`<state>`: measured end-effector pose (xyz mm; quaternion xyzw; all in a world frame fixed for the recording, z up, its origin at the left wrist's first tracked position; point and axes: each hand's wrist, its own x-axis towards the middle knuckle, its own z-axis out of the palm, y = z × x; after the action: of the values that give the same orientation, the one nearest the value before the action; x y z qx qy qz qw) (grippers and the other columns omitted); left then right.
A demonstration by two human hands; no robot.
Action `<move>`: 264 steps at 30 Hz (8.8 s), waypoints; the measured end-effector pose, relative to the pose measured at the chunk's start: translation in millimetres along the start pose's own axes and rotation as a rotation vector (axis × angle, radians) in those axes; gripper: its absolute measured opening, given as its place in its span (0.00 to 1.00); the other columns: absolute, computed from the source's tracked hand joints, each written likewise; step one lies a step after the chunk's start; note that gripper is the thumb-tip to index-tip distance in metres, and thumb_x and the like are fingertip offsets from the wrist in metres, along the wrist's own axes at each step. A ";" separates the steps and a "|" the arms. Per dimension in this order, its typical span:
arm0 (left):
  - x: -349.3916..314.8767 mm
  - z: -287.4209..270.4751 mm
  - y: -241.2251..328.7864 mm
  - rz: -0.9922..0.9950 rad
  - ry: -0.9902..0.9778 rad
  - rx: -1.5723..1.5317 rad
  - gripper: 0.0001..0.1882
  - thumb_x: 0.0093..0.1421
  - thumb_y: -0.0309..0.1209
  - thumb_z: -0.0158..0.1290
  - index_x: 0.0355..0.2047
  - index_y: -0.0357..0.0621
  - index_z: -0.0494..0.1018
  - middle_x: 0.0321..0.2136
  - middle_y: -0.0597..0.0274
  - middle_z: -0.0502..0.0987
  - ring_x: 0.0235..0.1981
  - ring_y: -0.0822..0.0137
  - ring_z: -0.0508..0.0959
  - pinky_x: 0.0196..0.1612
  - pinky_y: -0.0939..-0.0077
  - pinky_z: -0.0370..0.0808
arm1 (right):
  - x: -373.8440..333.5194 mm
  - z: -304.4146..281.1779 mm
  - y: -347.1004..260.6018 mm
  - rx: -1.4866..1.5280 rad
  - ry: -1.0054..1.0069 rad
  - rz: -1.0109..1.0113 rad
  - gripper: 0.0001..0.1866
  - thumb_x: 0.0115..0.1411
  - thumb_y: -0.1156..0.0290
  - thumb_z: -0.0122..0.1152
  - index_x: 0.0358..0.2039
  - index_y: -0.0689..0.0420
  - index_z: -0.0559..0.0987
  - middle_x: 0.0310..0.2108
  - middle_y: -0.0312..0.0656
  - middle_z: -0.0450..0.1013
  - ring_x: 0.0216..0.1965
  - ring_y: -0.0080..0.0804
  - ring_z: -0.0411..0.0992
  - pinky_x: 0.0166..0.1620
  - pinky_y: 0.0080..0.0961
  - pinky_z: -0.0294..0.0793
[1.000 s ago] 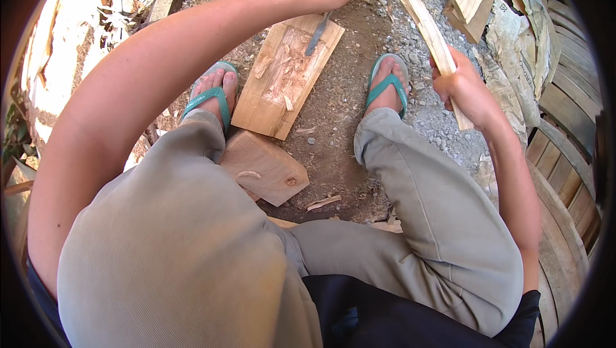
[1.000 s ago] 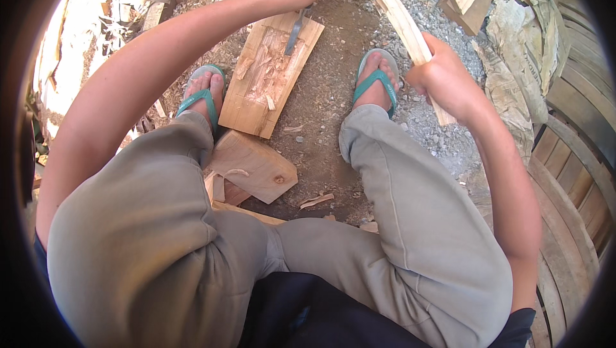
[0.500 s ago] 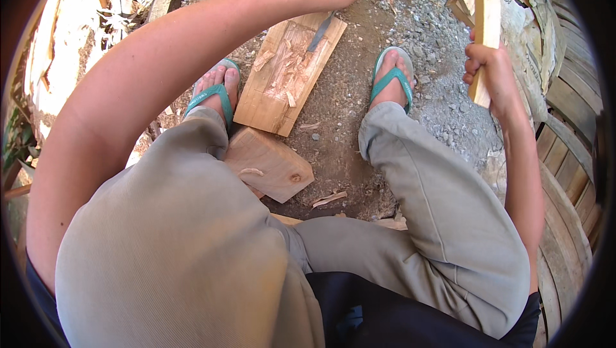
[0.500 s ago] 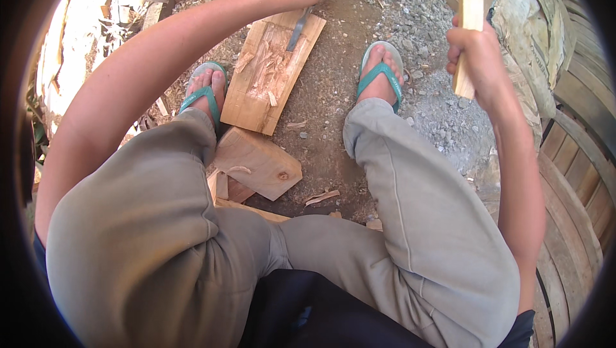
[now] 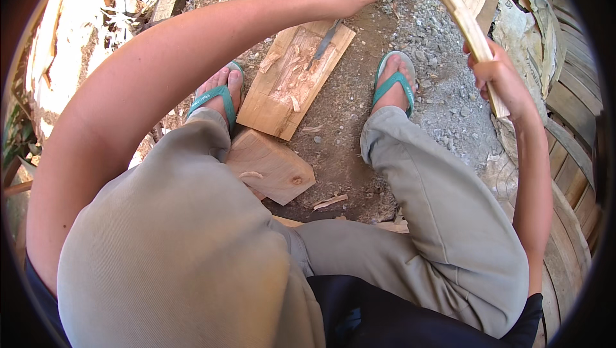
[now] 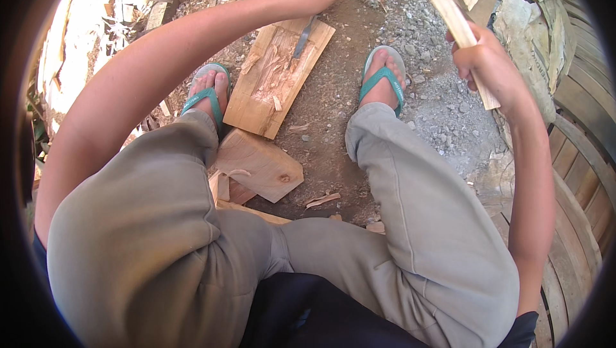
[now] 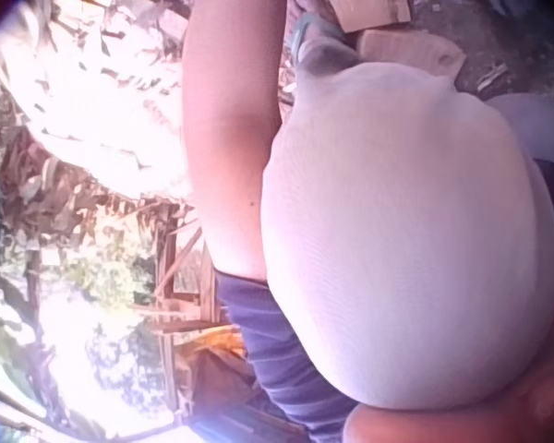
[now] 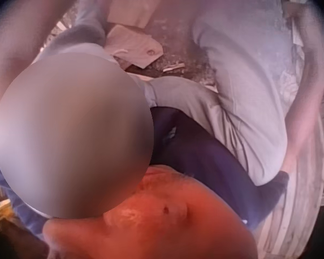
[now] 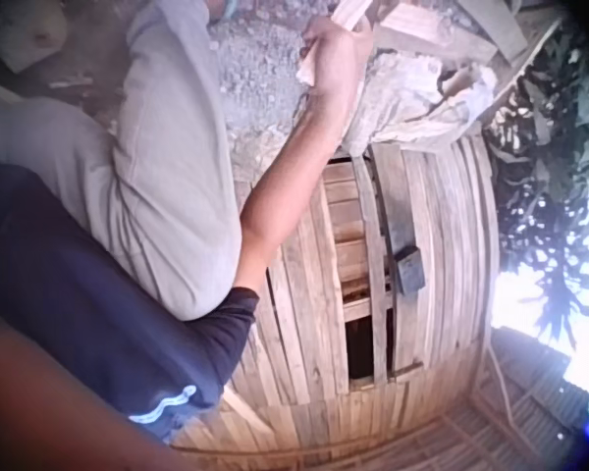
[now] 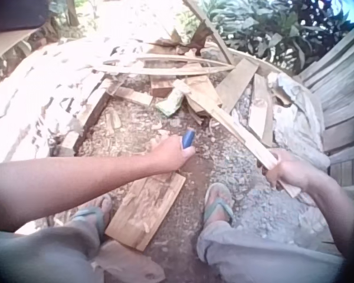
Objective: The person carves a hollow into a block of wood using a chisel and a wooden mallet.
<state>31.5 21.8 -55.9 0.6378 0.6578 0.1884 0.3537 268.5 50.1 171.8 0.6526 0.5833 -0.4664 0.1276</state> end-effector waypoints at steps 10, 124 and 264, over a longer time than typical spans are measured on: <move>-10.7 -7.5 15.3 0.011 -0.051 0.004 0.22 0.59 0.54 0.50 0.24 0.50 0.76 0.25 0.59 0.80 0.39 0.54 0.78 0.45 0.54 0.60 | -13.8 19.3 20.7 0.192 0.090 0.001 0.20 0.46 0.74 0.55 0.42 0.63 0.69 0.22 0.34 0.63 0.18 0.23 0.63 0.21 0.23 0.64; -192.0 -377.1 179.9 0.456 0.421 -0.321 0.17 0.68 0.41 0.55 0.25 0.45 0.69 0.15 0.71 0.69 0.18 0.78 0.68 0.24 0.80 0.64 | -180.1 16.5 -111.1 -1.190 0.199 -0.138 0.28 0.42 0.74 0.70 0.48 0.58 0.84 0.43 0.49 0.82 0.46 0.46 0.80 0.46 0.38 0.80; -128.9 -345.3 193.0 0.324 0.320 -0.162 0.10 0.66 0.35 0.60 0.39 0.41 0.76 0.19 0.71 0.73 0.19 0.79 0.72 0.23 0.80 0.70 | -69.2 -64.2 -118.7 -0.659 -0.328 0.071 0.36 0.59 0.46 0.67 0.61 0.57 0.74 0.63 0.47 0.69 0.61 0.44 0.69 0.61 0.45 0.68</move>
<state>-84.1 -11.0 342.5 0.6666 0.5771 0.3935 0.2604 201.5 85.4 303.2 0.5128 0.6511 -0.3470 0.4389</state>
